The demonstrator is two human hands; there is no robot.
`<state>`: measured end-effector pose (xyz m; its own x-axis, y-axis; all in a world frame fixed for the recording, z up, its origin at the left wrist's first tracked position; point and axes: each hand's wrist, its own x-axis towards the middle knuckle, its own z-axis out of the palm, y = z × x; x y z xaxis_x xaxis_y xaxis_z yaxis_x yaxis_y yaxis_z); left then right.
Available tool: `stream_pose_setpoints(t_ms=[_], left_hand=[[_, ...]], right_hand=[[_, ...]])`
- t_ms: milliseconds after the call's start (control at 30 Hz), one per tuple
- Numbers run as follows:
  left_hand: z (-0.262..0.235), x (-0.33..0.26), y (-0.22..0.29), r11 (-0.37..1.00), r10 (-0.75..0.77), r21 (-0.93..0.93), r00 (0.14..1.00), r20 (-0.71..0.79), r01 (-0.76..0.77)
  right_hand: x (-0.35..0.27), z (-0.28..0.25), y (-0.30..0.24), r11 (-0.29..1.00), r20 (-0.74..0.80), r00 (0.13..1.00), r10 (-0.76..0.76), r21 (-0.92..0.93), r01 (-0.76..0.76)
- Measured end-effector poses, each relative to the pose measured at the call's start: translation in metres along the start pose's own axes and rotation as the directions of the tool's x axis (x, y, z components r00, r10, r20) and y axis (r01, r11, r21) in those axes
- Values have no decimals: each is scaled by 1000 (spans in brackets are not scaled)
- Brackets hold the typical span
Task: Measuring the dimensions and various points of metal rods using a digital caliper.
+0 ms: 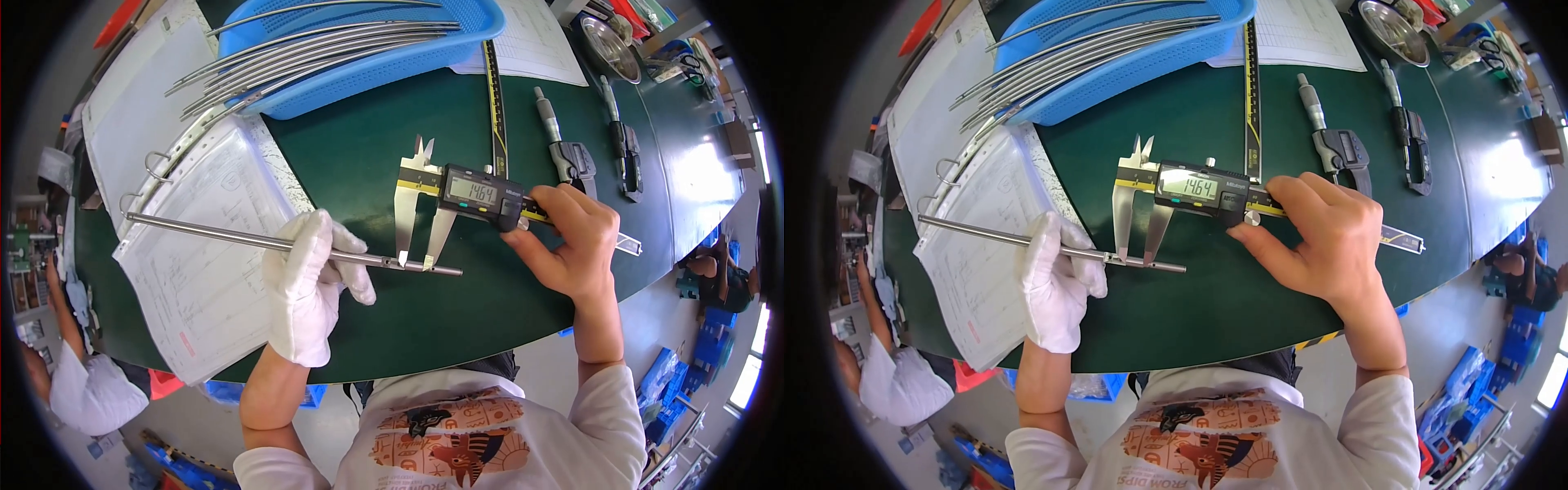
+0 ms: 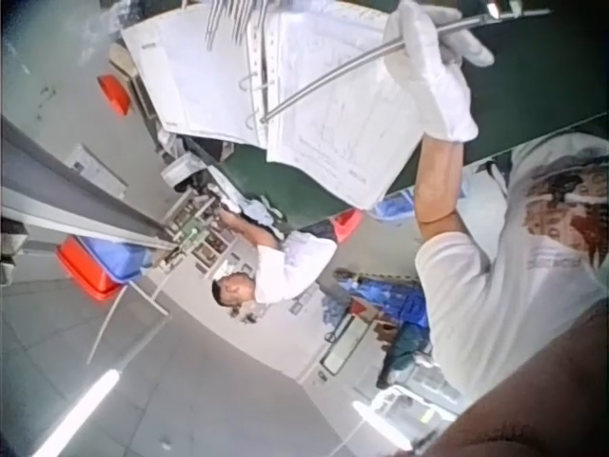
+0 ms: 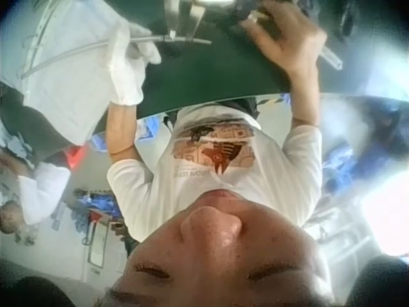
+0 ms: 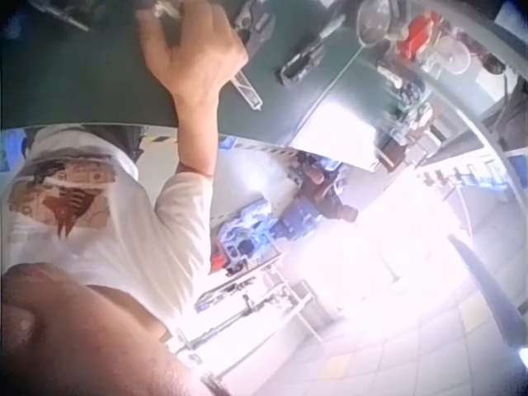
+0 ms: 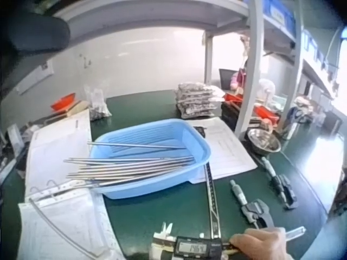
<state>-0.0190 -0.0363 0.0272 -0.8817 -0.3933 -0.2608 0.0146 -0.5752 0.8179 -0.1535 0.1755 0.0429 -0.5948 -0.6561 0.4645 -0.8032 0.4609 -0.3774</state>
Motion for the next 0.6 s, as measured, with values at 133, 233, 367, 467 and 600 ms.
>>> stream_pose_setpoints(t_ms=[133, 233, 367, 467, 600], left_hand=[[3, -1, -1, 1000, 2, 28, 1000, -15, -2], [2, -4, 0, 999, 20, 34, 999, -29, -19], [4, -4, -1, 999, 12, 44, 999, -47, -10], [5, -4, -1, 999, 15, 31, 999, -49, -13], [7, -4, 0, 999, 8, 50, 998, -59, -5]], right_hand=[[0, -2, 0, 999, -13, 999, -30, -38, 29], [-2, -3, 0, 998, -21, 999, -37, -50, 35], [-4, -1, 2, 999, -15, 999, -31, -40, 31], [-5, -1, 3, 998, -2, 999, -33, -48, 33], [-5, -1, 2, 999, 40, 999, -28, -41, 29]])
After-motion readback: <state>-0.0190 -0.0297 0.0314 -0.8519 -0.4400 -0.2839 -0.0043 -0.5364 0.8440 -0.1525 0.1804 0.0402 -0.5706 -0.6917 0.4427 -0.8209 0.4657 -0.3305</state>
